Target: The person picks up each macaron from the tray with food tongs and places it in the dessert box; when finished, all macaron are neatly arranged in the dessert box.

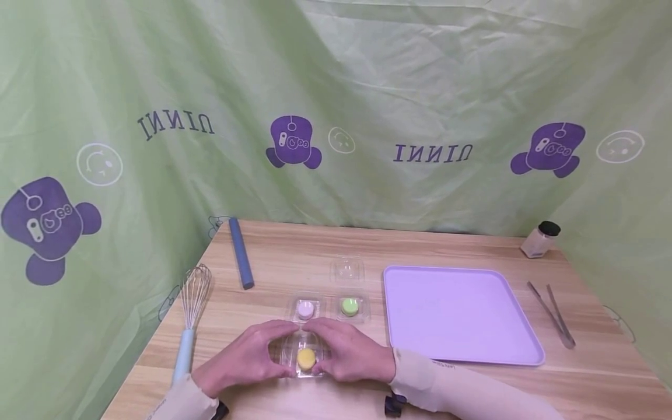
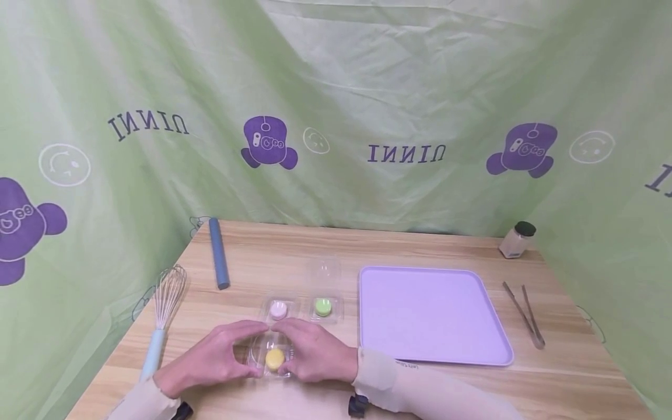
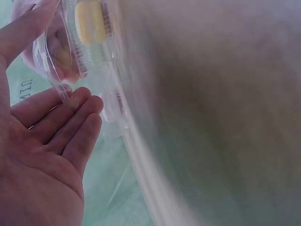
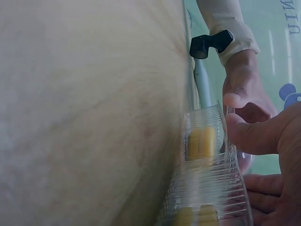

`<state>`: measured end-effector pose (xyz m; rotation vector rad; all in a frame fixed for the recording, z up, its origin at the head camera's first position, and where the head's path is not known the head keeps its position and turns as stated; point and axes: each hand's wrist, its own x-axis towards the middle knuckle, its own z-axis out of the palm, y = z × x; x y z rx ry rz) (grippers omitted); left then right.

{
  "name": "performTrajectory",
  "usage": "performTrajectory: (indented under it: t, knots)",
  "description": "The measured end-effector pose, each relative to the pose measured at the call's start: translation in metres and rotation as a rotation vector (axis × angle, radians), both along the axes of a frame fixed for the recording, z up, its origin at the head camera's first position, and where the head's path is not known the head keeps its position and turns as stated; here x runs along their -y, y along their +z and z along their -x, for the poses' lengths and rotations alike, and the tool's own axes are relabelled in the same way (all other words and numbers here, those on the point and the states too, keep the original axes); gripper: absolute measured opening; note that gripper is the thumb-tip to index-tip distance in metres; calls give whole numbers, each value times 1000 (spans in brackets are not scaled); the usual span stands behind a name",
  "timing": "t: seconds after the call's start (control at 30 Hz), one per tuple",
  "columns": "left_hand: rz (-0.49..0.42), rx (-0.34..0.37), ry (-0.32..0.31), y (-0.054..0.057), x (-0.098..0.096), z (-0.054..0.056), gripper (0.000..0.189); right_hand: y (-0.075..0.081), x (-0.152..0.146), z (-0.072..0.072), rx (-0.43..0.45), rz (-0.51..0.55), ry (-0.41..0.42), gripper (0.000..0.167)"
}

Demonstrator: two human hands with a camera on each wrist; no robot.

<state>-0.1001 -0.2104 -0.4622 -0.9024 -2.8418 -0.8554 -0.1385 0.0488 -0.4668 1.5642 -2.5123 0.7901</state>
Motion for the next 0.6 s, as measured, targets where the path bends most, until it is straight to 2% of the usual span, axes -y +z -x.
performTrajectory:
  t: [0.27, 0.5, 0.6]
  knots:
    - [-2, -1, 9, -2, -2, -3, 83, 2, -3, -3, -33, -3, -5, 79]
    - [-3, 79, -11, 0, -6, -6, 81, 6, -4, -5, 16, -53, 25, 74]
    - [8, 91, -19, 0, -9, -7, 82, 7, -4, -5, 14, -64, 36, 73]
